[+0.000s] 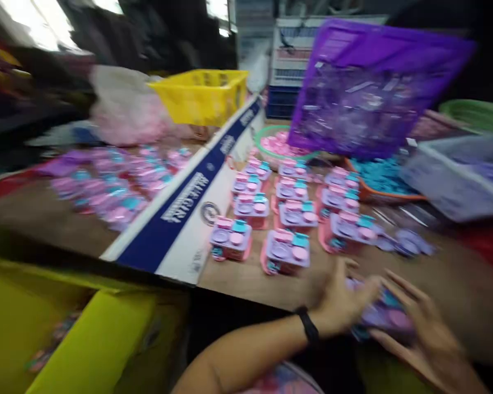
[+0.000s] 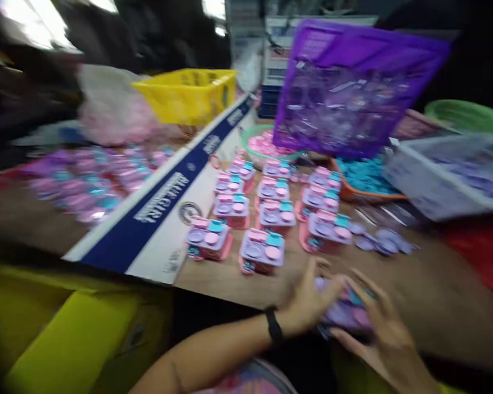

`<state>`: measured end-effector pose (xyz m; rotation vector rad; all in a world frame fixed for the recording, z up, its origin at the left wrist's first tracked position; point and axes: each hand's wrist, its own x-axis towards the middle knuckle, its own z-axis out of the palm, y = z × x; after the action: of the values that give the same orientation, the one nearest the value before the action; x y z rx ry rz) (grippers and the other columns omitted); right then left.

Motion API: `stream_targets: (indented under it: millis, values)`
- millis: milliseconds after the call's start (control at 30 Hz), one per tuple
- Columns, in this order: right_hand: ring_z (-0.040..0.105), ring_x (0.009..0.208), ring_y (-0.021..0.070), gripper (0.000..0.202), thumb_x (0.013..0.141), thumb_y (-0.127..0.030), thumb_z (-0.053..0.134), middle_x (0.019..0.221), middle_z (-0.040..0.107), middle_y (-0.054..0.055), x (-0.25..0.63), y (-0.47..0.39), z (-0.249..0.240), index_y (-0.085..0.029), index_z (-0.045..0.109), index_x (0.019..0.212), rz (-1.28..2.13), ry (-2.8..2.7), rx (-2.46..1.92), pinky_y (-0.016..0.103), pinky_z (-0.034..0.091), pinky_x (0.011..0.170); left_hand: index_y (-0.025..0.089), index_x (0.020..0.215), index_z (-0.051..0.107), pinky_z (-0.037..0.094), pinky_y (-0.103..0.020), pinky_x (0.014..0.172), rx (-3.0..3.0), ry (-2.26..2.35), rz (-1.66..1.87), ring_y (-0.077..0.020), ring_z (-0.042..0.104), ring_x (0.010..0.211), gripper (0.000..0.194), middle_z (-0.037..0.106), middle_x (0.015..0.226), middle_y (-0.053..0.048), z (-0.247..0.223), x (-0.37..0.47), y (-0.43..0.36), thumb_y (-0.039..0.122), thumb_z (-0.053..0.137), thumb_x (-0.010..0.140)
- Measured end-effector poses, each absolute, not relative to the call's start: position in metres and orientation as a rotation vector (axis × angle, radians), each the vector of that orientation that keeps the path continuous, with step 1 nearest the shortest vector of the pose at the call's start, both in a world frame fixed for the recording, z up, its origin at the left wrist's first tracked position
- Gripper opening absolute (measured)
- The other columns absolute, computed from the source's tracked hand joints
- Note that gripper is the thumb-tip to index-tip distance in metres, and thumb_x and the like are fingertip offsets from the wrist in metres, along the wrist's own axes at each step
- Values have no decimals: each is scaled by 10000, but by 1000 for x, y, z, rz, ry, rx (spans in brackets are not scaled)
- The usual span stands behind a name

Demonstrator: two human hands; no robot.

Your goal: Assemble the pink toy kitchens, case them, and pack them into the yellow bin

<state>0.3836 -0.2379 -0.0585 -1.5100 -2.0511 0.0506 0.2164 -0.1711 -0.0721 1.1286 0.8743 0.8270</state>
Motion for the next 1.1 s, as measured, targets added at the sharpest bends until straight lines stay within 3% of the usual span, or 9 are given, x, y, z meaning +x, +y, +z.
stream_targets:
  millis: [100,200,433,600,700,767,833,967,1100]
  values:
    - [618,1317,320,759,974,-394,688,1481,554,136,399,-249,-43,-330,334,1643,24,-2227,-1575,465,545,1083,215,1285,547,481,-418,1089,1204,842,861,-240,648,1180,458,690,1217,-100,-73,216,-170,553,547,978]
    - [623,1313,308,728,975,-453,678,1465,545,124,443,-246,-32,-333,371,1625,66,-2092,-1828,449,554,1069,215,1372,515,404,-472,1191,1395,849,941,-252,569,1349,468,606,1428,-127,-85,213,-170,461,596,982]
    - [567,1350,343,721,926,-490,689,1444,564,147,554,-247,-29,-259,464,1571,-64,-1792,-2153,521,469,1150,197,1285,589,515,-480,1075,1766,752,1003,-257,651,1200,337,678,1279,-124,-103,220,-173,289,593,961]
    - [448,1439,440,746,886,-405,733,1555,501,230,589,-238,-21,-162,499,1552,-213,-1513,-2615,633,395,1153,183,1467,427,381,-561,1206,1913,934,1221,-315,490,1388,587,532,1431,-167,-97,235,-131,251,622,917]
    - [330,1500,484,670,927,-366,683,1617,408,269,571,-202,-19,-112,535,1528,-402,-1431,-2595,688,318,1166,157,1531,304,274,-597,1266,1889,1061,1298,-359,354,1495,801,410,1539,-211,-96,246,-99,229,696,837]
    - [397,1463,408,519,995,-310,559,1611,454,204,548,-162,-25,-145,594,1487,-423,-1565,-2419,613,349,1178,156,1539,271,264,-593,1274,1839,1087,1291,-374,326,1516,898,383,1556,-221,-98,254,-81,215,746,778]
    - [505,1360,344,463,1002,-222,487,1514,580,172,525,-117,-34,-149,653,1429,-227,-1714,-2341,514,409,1155,161,1537,268,254,-574,1286,1800,1077,1271,-378,316,1529,960,388,1554,-216,-102,262,-69,186,778,724]
    - [614,1234,341,369,950,-212,559,1275,727,204,502,-52,-52,-115,762,1243,138,-1716,-2490,422,478,1064,142,1514,306,286,-539,1281,1788,1081,1248,-370,366,1494,964,426,1510,-212,-110,268,-62,147,781,675]
    - [682,1103,293,319,972,-233,514,1176,757,178,505,-45,-51,-153,773,1139,92,-1514,-2419,374,522,948,178,1512,315,291,-538,1281,1783,1045,1240,-359,374,1493,962,416,1531,-188,-116,266,-60,190,795,678]
